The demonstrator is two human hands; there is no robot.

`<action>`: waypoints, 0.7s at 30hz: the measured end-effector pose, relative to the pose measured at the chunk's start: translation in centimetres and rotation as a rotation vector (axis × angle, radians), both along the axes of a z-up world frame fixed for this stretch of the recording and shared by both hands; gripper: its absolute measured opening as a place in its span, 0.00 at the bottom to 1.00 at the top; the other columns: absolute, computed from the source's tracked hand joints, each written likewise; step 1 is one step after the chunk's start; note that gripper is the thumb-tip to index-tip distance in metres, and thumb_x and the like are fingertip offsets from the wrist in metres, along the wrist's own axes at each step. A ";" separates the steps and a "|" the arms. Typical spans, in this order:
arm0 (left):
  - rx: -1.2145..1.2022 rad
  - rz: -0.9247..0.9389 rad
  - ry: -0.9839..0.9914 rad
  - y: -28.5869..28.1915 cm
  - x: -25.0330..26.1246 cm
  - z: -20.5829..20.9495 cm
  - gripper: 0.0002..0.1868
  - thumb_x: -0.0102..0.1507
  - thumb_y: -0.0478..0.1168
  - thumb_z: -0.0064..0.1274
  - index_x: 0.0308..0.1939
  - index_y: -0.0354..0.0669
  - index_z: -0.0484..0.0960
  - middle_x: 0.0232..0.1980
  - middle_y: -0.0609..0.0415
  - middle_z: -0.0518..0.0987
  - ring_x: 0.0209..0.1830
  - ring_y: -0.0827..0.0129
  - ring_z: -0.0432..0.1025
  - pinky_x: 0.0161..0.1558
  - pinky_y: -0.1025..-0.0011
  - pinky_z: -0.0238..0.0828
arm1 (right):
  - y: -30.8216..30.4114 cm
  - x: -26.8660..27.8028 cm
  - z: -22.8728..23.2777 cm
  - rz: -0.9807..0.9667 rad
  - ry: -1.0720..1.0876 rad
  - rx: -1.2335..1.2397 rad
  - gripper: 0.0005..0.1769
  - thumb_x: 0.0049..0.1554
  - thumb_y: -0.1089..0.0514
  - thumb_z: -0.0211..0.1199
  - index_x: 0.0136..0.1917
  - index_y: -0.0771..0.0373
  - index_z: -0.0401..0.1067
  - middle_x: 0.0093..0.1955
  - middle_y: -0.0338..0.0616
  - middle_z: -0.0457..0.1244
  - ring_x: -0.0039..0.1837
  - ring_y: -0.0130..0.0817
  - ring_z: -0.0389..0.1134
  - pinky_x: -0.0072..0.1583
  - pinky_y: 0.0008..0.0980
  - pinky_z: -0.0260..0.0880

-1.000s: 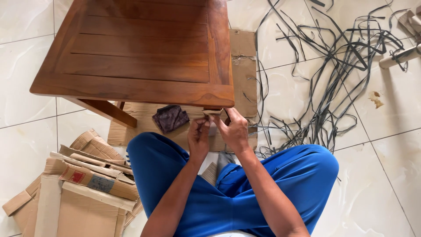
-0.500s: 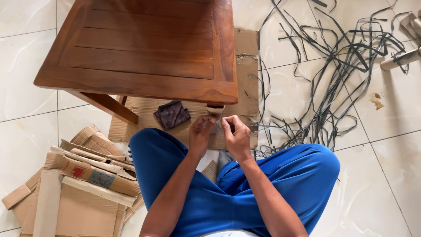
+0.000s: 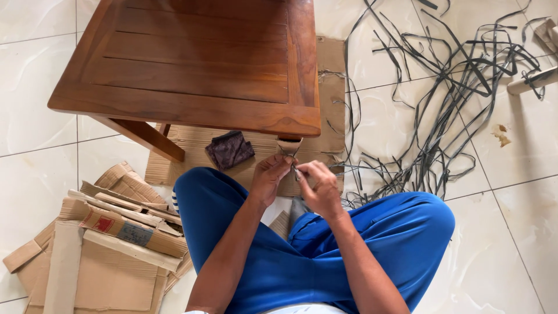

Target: Wrapping a wooden table leg with cardboard and securing it with plastic ties.

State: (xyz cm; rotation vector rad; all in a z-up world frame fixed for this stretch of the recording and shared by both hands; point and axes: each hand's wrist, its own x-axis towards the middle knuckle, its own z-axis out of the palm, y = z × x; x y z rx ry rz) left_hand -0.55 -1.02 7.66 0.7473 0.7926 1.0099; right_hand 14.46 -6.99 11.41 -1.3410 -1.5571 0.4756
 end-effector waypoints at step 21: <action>0.067 0.076 0.127 -0.2 -0.2 -0.5 0.13 0.58 0.32 0.71 0.45 0.34 0.89 0.36 0.46 0.86 0.39 0.70 0.80 0.48 0.67 0.82 | 1.5 1.0 6.6 0.110 -0.185 0.025 0.15 0.54 0.66 0.68 0.55 0.57 0.77 0.38 0.44 0.69 0.41 0.46 0.72 0.44 0.41 0.73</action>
